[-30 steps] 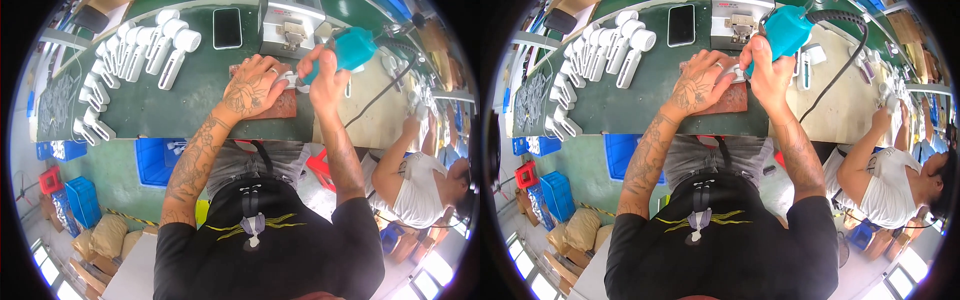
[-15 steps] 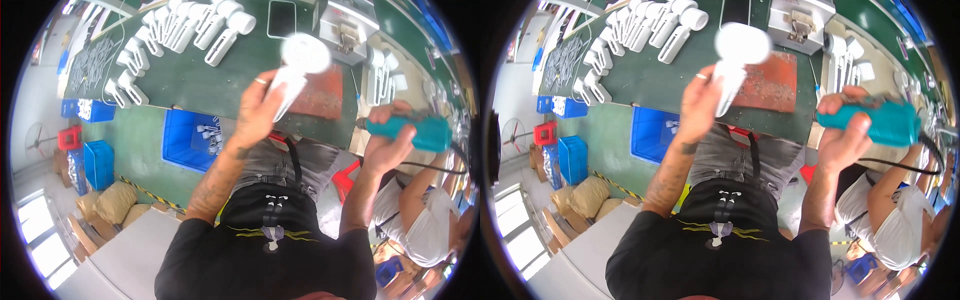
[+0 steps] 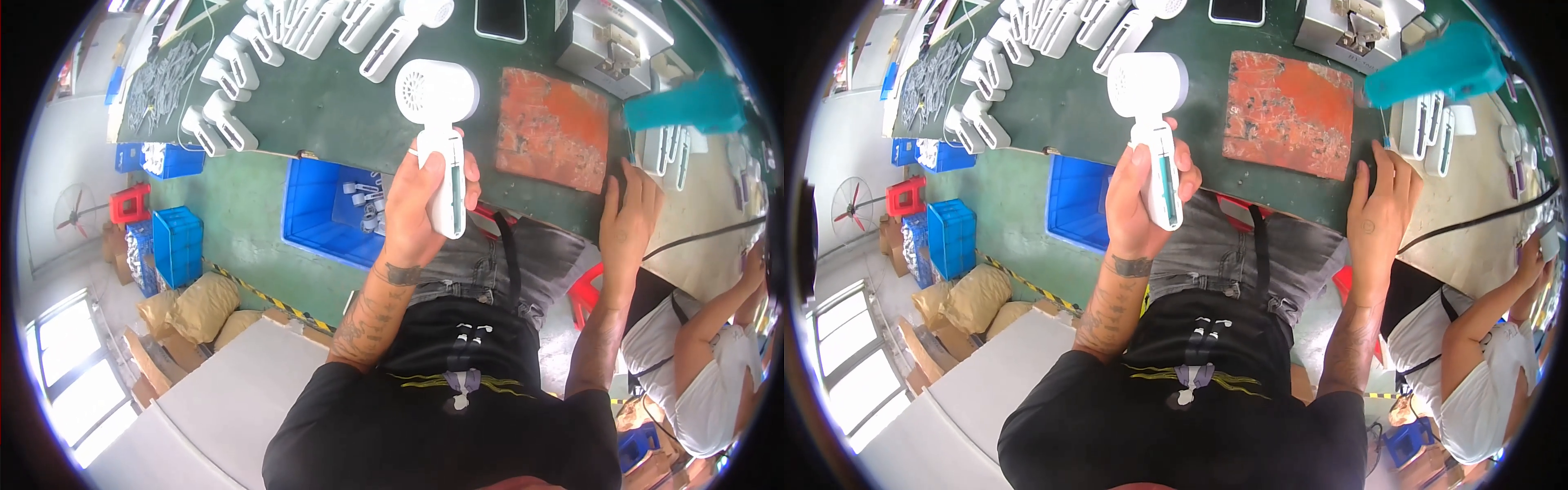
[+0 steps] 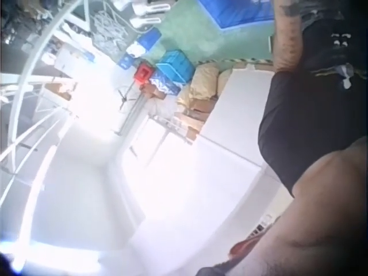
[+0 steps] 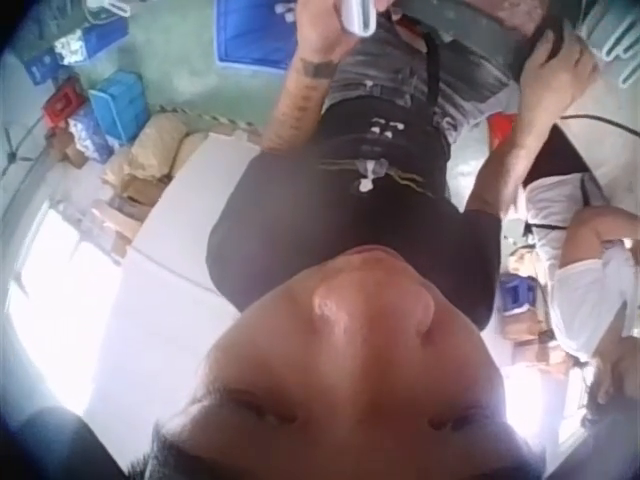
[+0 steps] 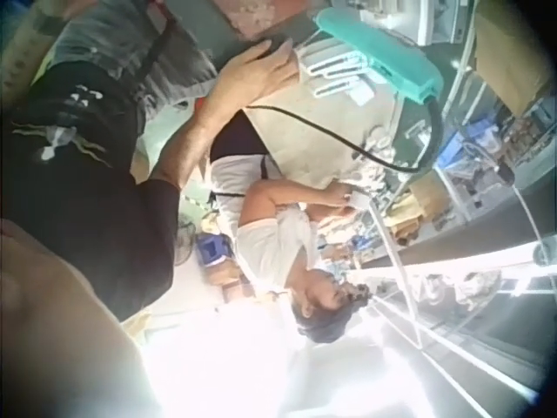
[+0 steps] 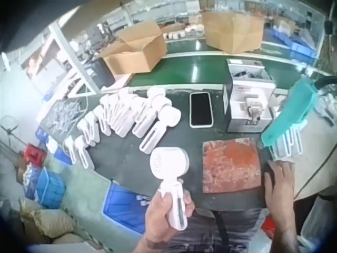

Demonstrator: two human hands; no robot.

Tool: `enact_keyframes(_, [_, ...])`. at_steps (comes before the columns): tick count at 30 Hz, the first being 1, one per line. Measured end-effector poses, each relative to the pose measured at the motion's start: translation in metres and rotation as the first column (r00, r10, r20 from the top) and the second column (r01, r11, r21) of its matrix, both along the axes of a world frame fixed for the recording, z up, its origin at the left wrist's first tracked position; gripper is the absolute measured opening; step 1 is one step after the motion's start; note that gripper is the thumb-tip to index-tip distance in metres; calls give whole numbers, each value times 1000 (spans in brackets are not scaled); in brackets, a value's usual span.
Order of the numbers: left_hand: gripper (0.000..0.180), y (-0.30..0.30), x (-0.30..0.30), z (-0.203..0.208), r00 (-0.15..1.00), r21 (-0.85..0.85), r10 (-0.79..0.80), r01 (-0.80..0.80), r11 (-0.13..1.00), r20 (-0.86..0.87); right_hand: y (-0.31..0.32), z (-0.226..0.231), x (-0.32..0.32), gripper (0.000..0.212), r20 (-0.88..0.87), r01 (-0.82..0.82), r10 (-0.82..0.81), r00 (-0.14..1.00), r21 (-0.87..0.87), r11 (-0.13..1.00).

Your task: The person assembles handheld fans by securing plastic casings with screws using an electric screwdriver.

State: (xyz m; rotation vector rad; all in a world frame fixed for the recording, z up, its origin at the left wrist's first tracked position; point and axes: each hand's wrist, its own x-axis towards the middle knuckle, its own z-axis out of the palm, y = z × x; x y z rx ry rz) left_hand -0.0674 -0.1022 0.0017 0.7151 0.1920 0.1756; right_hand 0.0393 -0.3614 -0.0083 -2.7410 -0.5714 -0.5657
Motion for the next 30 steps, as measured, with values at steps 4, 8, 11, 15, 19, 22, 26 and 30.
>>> enact_keyframes(4, [32, -10, 6, -7, 1000, 55, 18, -19, 998, 17, -5, 12, 2, 26, -122, 101, -84, 989, 135, 986])
enact_keyframes(8, [36, -18, 6, -10, 998, 100, 53, -54, 994, 17, -14, -4, 12, 29, -13, 61, -60, 998, 76, 995])
enact_keyframes(11, [36, -18, 1, -11, 997, 52, 61, -63, 997, 40, -6, 6, 6, 28, -142, 100, -80, 987, 135, 986])
enact_keyframes(15, [38, -20, 2, -15, 998, -14, 39, -39, 999, 41, -14, 2, 9, 29, -199, 150, -105, 974, 230, 961])
enact_keyframes(19, [45, -24, 5, -14, 997, 14, 30, -31, 999, 74, -20, 16, -1, 22, -390, 189, -33, 920, 369, 910])
enact_keyframes(22, [48, -23, 4, -11, 998, 98, 30, -35, 995, 51, -18, 47, -36, 23, -612, 346, 271, 743, 698, 627])
enact_keyframes(26, [49, -22, -1, -13, 998, 170, 45, -51, 984, 38, 22, 52, -80, 21, -466, -27, 481, 742, 697, 717])
enact_keyframes(30, [51, -26, -2, -11, 998, 161, 53, -58, 985, 33, 61, 43, -86, 30, -301, -211, 516, 802, 666, 715])
